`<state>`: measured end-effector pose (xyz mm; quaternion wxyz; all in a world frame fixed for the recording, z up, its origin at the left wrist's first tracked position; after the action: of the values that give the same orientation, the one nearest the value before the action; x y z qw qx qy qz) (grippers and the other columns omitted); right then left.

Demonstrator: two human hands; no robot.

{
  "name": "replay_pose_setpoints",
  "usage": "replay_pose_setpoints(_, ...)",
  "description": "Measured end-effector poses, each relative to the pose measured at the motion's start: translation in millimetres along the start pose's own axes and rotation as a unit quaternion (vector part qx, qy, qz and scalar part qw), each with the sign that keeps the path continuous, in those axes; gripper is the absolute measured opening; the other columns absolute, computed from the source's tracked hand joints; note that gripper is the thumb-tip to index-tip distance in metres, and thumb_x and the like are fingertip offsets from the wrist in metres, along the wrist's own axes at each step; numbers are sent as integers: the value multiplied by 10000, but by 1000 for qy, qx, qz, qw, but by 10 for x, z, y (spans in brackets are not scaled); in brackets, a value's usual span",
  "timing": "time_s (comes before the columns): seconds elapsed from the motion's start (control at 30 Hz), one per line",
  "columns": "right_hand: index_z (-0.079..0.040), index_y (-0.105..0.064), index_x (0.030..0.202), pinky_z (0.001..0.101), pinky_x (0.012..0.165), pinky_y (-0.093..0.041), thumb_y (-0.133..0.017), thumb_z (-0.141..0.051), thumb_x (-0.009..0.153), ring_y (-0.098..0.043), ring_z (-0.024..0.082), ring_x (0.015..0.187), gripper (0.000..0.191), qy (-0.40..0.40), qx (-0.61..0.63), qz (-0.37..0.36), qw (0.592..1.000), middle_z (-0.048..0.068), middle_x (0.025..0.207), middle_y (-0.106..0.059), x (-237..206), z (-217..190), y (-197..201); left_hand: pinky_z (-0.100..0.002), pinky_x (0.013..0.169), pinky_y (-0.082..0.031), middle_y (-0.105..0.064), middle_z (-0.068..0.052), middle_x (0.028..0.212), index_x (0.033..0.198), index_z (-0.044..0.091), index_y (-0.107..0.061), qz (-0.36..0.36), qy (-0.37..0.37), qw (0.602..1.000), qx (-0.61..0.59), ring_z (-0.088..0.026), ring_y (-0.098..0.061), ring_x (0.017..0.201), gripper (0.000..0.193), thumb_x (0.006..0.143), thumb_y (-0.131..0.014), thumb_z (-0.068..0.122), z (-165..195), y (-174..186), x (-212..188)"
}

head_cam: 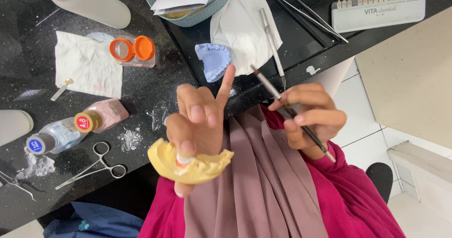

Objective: The person holds a yellow dental stone model with a prepared tooth and uses a small brush to apply and shape ceramic powder on the tooth, dipping the brush and adding material in layers. They occasionally use a metal instrument on the model, then place the model near a ceramic furnace at the end.

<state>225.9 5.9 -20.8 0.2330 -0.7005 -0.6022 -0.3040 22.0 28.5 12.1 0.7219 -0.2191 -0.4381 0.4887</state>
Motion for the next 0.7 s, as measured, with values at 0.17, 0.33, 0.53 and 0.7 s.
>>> replay_pose_setpoints(0.17,-70,-511,1020,404,717,-600,-677,-48,936,-696,319,887,187,41,7,-140,989,172,1018,-678,25,15,-108,-688,1262,-131,-512,66,1330,1099,311,-743,35,4,999,-35,-118,-545,1120,433,753,-887,529,57,-18,-2)
replay_pose_setpoints(0.33,-57,-532,1027,332,652,-571,-736,46,868,-692,252,761,277,-12,92,-156,983,141,934,-677,726,-115,-197,-583,1266,-214,-537,56,1295,1099,340,-768,27,-172,981,88,-127,-562,1080,365,792,-884,499,440,-33,-67)
replay_pose_setpoints(0.53,-92,-686,1035,225,639,-491,-841,-131,1015,-607,82,710,162,-23,70,-420,905,-21,933,-695,1878,-552,-765,-523,1190,-315,-574,109,1253,1074,398,-768,35,-241,957,155,-92,-599,1028,242,864,-834,297,594,-182,-265)
replay_pose_setpoints(0.7,-75,-654,952,324,573,-519,-662,-256,1026,-649,153,625,196,168,149,-307,925,15,820,-673,1850,-366,-2621,-489,1069,-375,-547,80,1272,1034,370,-780,-20,-261,949,174,-116,-570,1028,146,896,-824,355,748,-219,-432)
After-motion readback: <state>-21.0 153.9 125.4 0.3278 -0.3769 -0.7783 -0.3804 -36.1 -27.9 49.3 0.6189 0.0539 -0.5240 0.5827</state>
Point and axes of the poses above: each hand's wrist, its own x-axis towards the middle knuckle, its own y-axis out of the back of the hand, z = x × y, the point moved 2 cm from there along x, towards the middle knuckle
